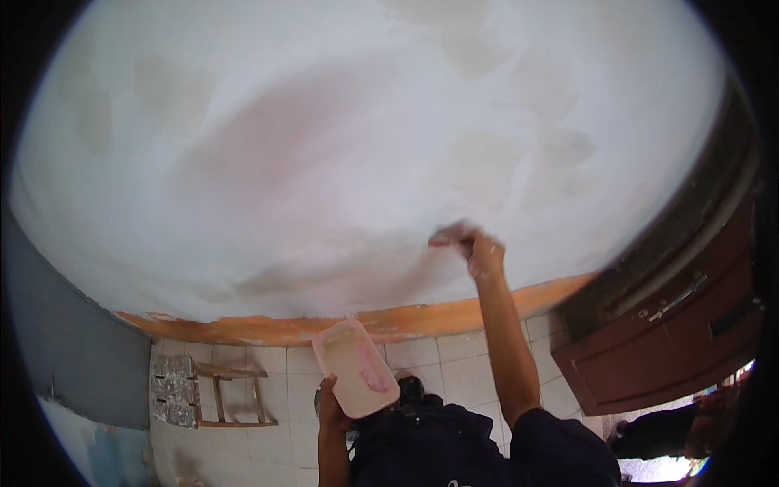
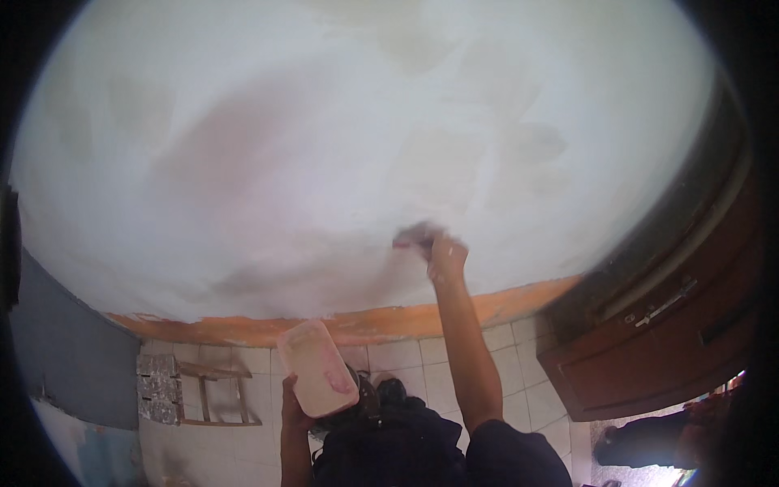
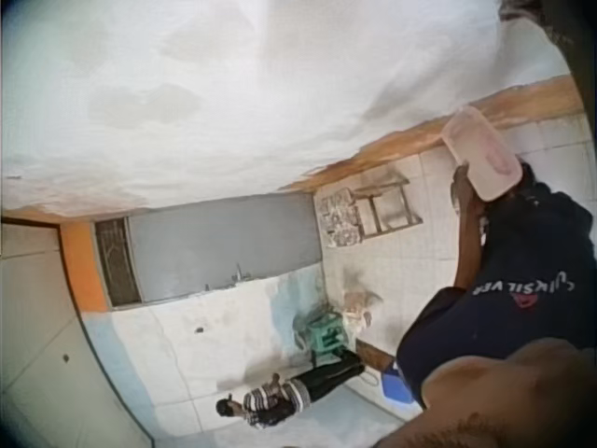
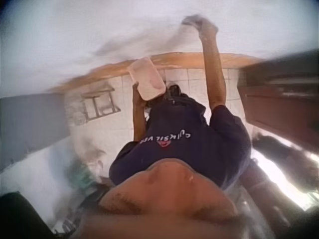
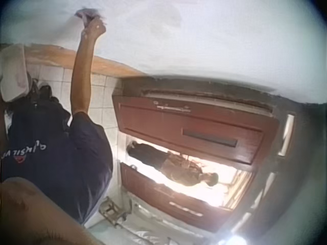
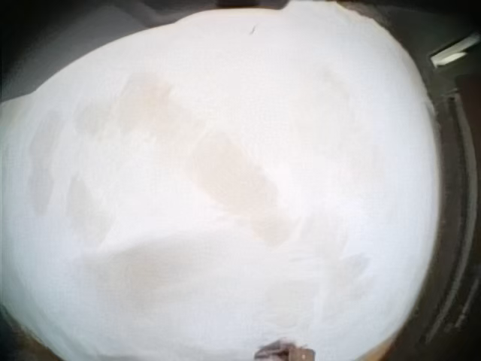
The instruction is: The person applies plaster to the wall using a scraper, repeatedly picking up plaster from a container and smoothing it over the surface.
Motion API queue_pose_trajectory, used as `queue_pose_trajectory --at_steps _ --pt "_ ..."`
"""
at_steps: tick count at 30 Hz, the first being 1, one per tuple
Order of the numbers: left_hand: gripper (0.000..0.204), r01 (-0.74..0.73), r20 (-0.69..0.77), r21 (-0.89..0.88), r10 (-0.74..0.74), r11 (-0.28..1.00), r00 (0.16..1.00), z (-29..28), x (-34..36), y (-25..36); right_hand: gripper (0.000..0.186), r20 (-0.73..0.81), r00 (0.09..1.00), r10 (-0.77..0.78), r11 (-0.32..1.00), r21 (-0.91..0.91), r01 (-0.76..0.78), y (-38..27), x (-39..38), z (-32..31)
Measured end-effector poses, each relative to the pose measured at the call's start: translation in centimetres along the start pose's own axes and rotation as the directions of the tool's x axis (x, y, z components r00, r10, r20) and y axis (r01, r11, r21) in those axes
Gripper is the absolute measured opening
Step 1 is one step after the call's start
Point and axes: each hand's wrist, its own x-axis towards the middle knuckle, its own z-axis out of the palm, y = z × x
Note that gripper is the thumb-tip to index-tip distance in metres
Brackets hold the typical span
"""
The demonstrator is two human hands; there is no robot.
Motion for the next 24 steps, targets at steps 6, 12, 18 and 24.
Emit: queue_pose_trajectory --at_steps 6,12,18,24 --pt "0.058 0.013 -0.114 0.038 -0.009 0.999 0.993 -0.8 -4.2 -0.8 0.02 -0.065 0.997 -0.034 0.985 -0.174 0.022 -5.6 -8.9 3.8" --pt "0.057 0.004 -0.115 0.031 -0.001 1.0 0.993 0.3 -4.7 -1.1 0.012 -0.224 0.947 0.23 0.947 -0.171 -0.271 2.3 -14.7 -6.7" --pt "0.059 0.053 -0.116 0.046 -0.047 0.998 0.992 -0.3 -3.4 -0.9 0.013 -0.198 0.95 0.243 0.96 -0.091 -0.264 9.9 -7.5 -7.7" --pt "0.058 0.011 -0.111 0.052 -0.005 0.999 0.994 -0.6 -3.9 -1.2 0.013 -0.043 0.999 0.006 0.992 -0.127 -0.011 -4.9 -9.2 7.0"
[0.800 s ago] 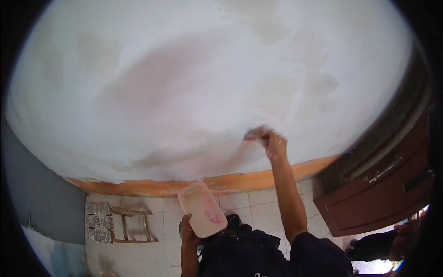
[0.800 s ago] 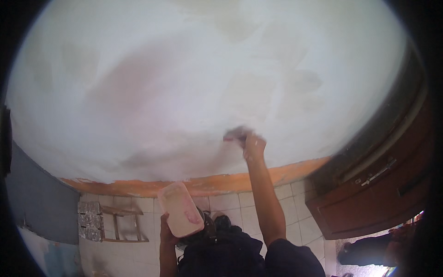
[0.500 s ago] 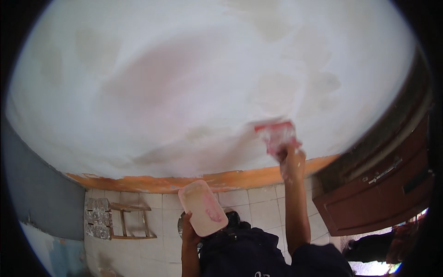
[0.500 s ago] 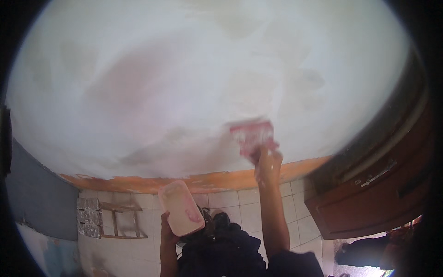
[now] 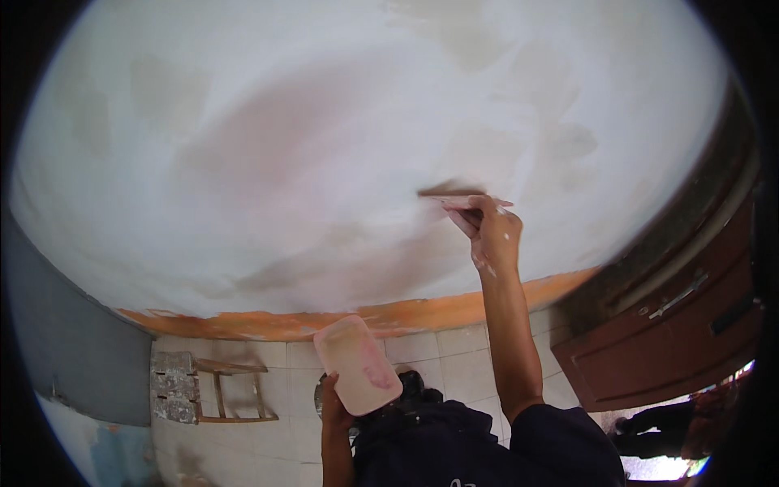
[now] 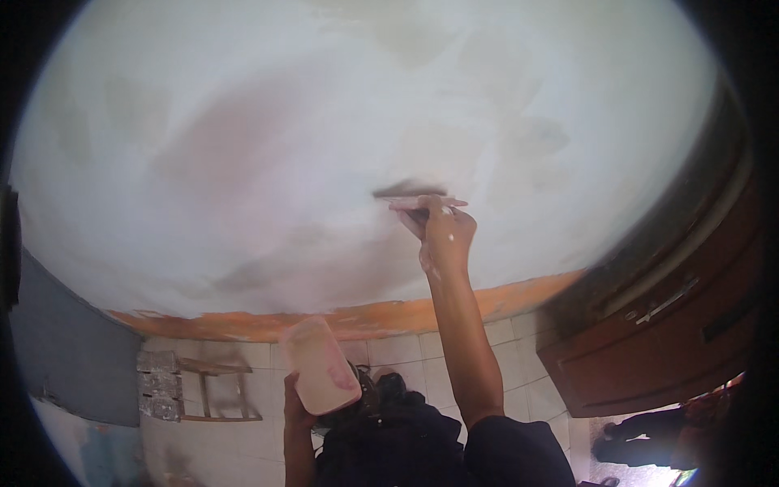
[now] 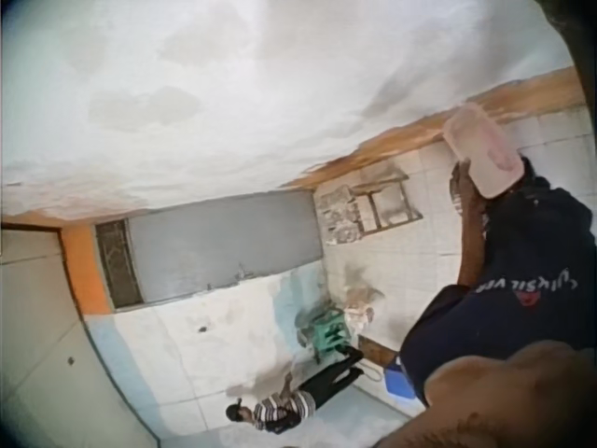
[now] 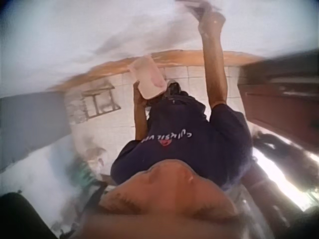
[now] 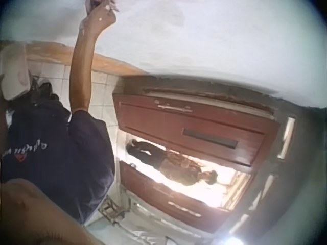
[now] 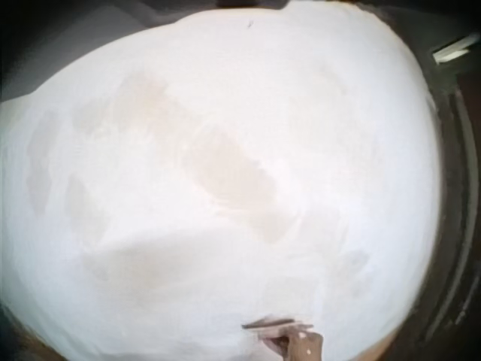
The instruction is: The person applies plaster to the wall using a scraper, repeatedly picking up plaster from a container and smoothing it over the surface.
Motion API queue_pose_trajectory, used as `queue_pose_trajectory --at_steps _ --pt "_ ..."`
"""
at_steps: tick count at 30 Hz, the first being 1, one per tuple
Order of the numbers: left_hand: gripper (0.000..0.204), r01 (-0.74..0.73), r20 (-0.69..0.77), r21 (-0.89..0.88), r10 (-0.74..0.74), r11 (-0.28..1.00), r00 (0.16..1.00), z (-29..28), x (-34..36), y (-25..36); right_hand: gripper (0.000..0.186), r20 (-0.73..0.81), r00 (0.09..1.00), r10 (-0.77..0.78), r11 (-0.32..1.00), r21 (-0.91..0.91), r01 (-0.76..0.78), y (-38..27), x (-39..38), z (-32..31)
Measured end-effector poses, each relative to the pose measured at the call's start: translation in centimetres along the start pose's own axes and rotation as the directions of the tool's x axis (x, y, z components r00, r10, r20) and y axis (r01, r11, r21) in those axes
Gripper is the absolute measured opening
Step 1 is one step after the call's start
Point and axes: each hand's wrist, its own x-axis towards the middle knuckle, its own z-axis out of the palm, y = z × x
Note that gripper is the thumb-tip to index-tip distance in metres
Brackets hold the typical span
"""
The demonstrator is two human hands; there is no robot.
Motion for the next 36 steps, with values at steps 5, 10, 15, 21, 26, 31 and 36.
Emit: queue_pose_trajectory --at_steps 5,10,15,21,26,31,36 --pt "0.06 -0.007 -0.052 0.022 0.008 1.0 0.999 0.2 -0.6 -0.3 0.015 -0.073 0.997 -0.032 0.999 -0.007 0.032 3.5 -4.9 -7.1" --pt "0.063 0.035 -0.02 -0.014 -0.035 0.999 0.999 0.2 -0.5 -0.3 0.013 -0.314 0.92 0.235 0.964 -0.049 -0.263 13.5 -3.5 -16.3" --pt "0.062 0.034 0.018 0.009 -0.034 0.999 0.999 0.3 0.0 -0.2 0.029 -0.002 1.0 -0.02 0.993 -0.118 0.02 13.7 4.6 -16.4" --pt "0.058 0.043 0.027 -0.015 -0.043 0.999 0.999 1.0 -0.5 0.3 0.02 -0.012 0.994 -0.107 0.982 -0.155 0.104 -4.4 2.6 -4.0" --pt "0.063 0.022 -0.003 0.002 -0.022 1.0 1.0 1.0 -0.4 -0.8 0.02 -0.035 0.997 -0.068 0.994 -0.082 0.065 -0.9 -2.9 -10.0" --pt "0.062 0.035 0.01 -0.033 -0.034 0.999 0.999 0.9 -0.8 -1.2 0.019 -0.172 0.954 0.244 0.966 -0.045 -0.255 8.2 -5.4 -16.2" --pt "0.061 0.029 0.004 -0.018 -0.029 0.999 1.0 0.9 -0.7 -1.5 0.023 0.111 0.99 0.091 0.996 0.011 -0.093 13.3 -0.1 -17.7"
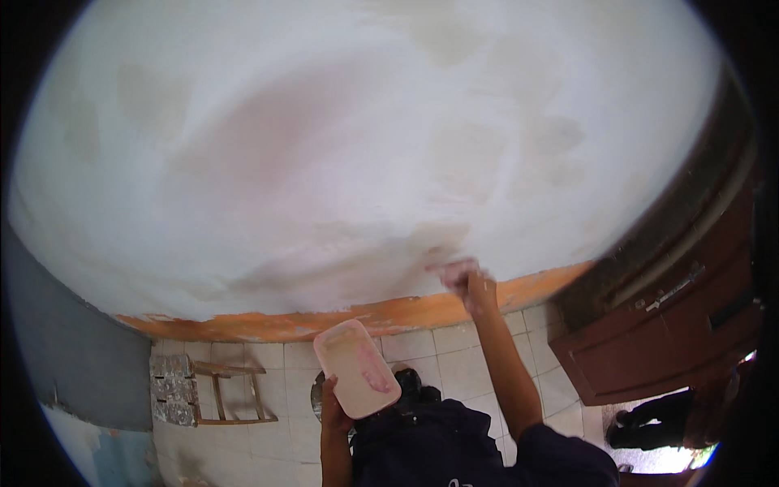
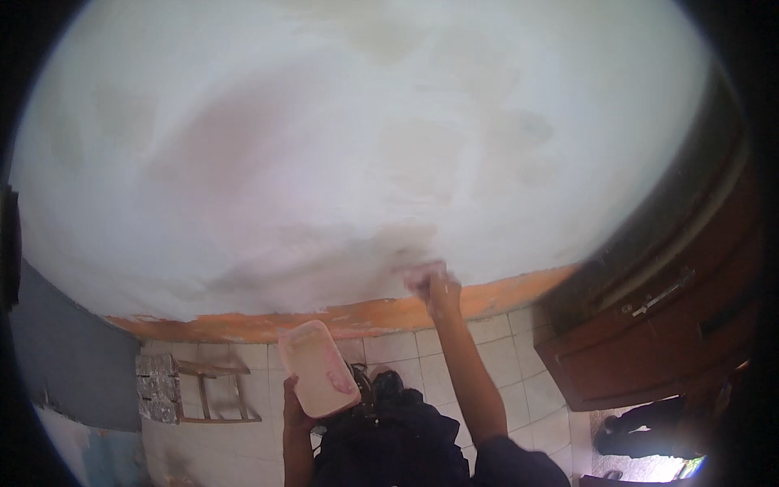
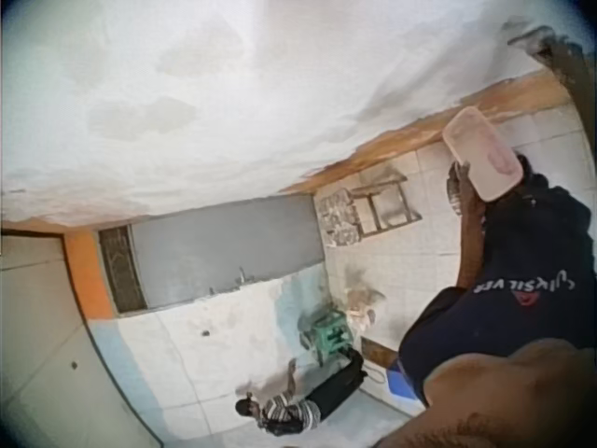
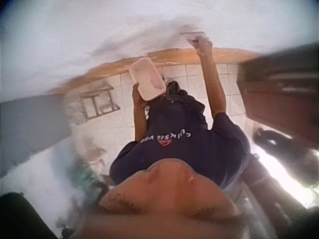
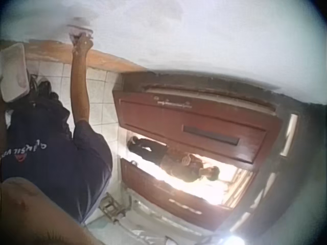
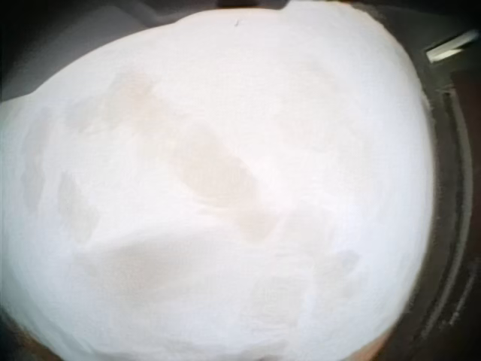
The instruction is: The person applies plaster to the wall using a scraper, repeatedly picking up plaster from a container and smoothing it over the surface.
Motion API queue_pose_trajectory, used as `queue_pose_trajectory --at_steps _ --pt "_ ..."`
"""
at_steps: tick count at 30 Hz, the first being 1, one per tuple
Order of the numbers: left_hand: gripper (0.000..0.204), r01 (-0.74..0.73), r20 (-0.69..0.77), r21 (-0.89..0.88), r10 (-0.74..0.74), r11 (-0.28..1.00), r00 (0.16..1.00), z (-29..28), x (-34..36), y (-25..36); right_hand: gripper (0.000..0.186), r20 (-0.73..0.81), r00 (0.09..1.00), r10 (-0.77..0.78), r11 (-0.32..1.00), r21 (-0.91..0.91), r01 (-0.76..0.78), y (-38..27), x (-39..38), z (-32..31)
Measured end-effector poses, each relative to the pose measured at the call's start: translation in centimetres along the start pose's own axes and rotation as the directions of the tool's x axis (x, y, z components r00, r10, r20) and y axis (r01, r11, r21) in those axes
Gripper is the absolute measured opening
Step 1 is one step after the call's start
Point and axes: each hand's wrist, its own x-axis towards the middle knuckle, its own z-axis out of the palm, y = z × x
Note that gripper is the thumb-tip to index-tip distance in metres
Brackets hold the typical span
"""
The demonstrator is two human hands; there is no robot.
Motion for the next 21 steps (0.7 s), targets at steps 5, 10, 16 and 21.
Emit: queue_pose_trajectory --at_steps 5,10,16,21 --pt "0.058 0.039 0.038 -0.03 -0.038 0.999 0.999 -0.6 -0.1 -0.2 0.019 -0.194 0.979 -0.067 0.991 -0.131 0.042 -15.1 5.2 13.4" --pt "0.064 0.027 0.0 0.005 -0.027 1.0 1.0 0.4 -0.8 -0.5 0.019 -0.026 0.977 -0.212 0.973 -0.093 0.209 -17.5 -4.9 13.2" --pt "0.058 0.06 0.031 0.103 -0.064 0.993 0.997 3.6 -1.6 -0.6 0.026 0.019 0.968 0.251 0.968 -0.012 -0.251 -12.1 -13.5 7.6" --pt "0.06 0.084 0.115 0.086 -0.094 0.993 0.989 6.5 -0.9 -1.2 0.02 -0.034 0.93 0.366 0.906 -0.218 -0.364 -13.3 -14.4 6.6"
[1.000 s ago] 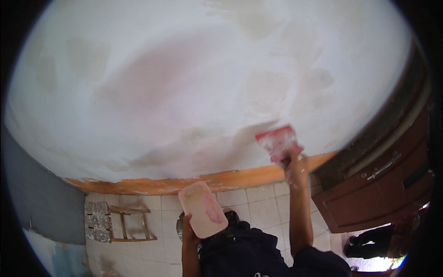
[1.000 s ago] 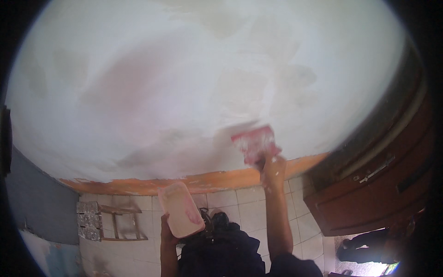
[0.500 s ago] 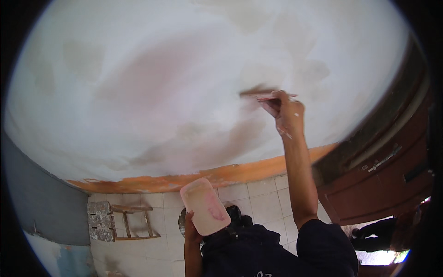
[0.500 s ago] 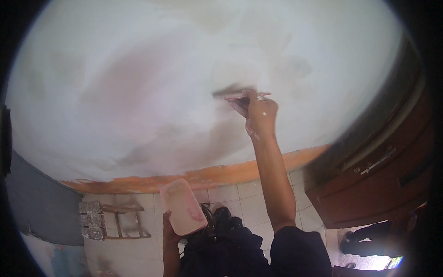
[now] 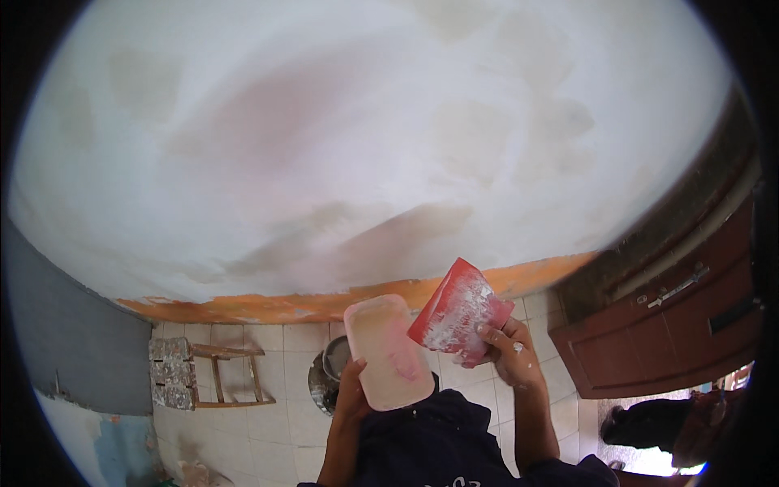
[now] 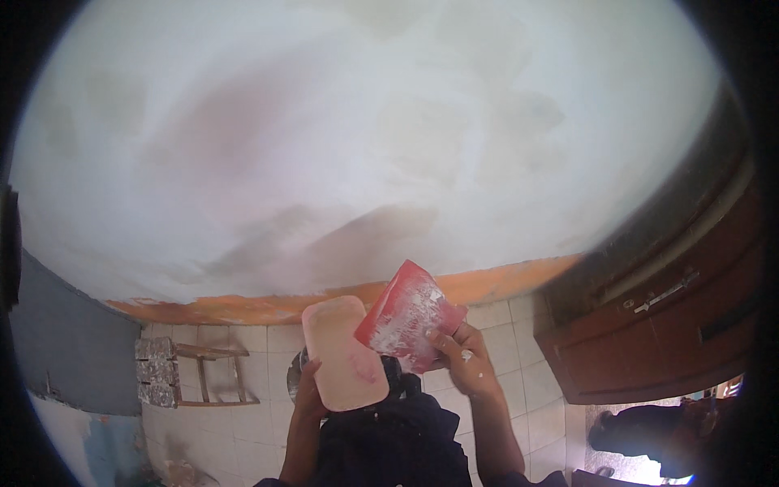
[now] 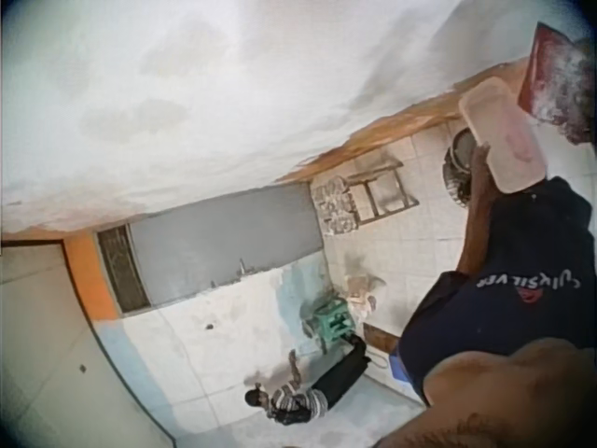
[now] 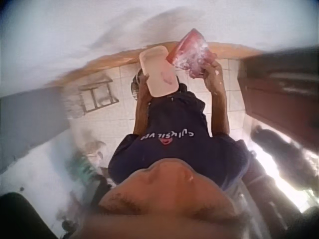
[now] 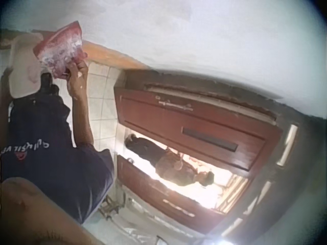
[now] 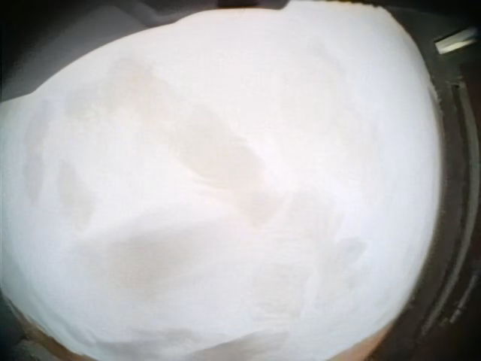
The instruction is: The person applies plaster to the wall using a scraper, repeatedly picking up plaster from a container and smoothing it over the surface.
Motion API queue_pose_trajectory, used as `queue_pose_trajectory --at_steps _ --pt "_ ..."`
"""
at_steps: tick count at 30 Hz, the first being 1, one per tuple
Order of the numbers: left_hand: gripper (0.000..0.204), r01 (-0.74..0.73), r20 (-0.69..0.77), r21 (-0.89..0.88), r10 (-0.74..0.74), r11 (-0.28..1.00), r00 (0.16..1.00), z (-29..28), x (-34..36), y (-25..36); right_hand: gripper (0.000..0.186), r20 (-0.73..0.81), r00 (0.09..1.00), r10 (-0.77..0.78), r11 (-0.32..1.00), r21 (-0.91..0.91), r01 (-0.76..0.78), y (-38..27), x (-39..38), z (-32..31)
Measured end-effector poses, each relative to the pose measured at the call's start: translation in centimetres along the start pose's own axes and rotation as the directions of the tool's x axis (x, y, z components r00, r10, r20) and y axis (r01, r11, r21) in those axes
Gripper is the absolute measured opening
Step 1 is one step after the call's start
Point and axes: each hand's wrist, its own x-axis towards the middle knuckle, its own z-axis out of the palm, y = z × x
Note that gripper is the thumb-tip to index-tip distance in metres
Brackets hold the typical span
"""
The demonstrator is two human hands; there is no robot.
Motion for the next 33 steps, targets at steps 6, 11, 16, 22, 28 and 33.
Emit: queue_pose_trajectory --at_steps 6,11,16,22,28,33 --pt "0.051 -0.106 0.085 0.067 0.1 0.992 0.991 2.2 1.1 0.1 0.016 0.103 0.985 -0.137 0.847 -0.503 0.17 -4.8 -1.7 -0.2" --pt "0.05 -0.2 0.034 0.121 0.198 0.972 0.98 2.1 1.7 -1.6 0.029 0.317 0.87 -0.377 0.293 -0.85 0.437 -1.5 -1.7 2.6" --pt "0.052 -0.256 -0.063 0.208 0.275 0.944 0.96 3.0 1.0 -2.7 0.03 0.454 0.813 -0.365 0.026 -0.868 0.496 0.7 0.0 3.8" --pt "0.054 -0.2 -0.168 0.356 0.273 0.913 0.947 4.9 -0.5 -2.1 0.026 0.426 0.871 -0.244 -0.015 -0.9 0.436 2.5 1.0 4.5" --pt "0.054 -0.262 -0.185 0.281 0.32 0.923 0.929 3.0 0.3 -3.0 0.031 0.363 0.921 -0.142 0.194 -0.902 0.385 5.2 -0.9 3.6" --pt "0.052 -0.236 -0.127 0.246 0.272 0.94 0.954 2.9 0.5 -2.3 0.028 0.387 0.879 -0.28 0.329 -0.821 0.466 4.5 -1.7 5.2"
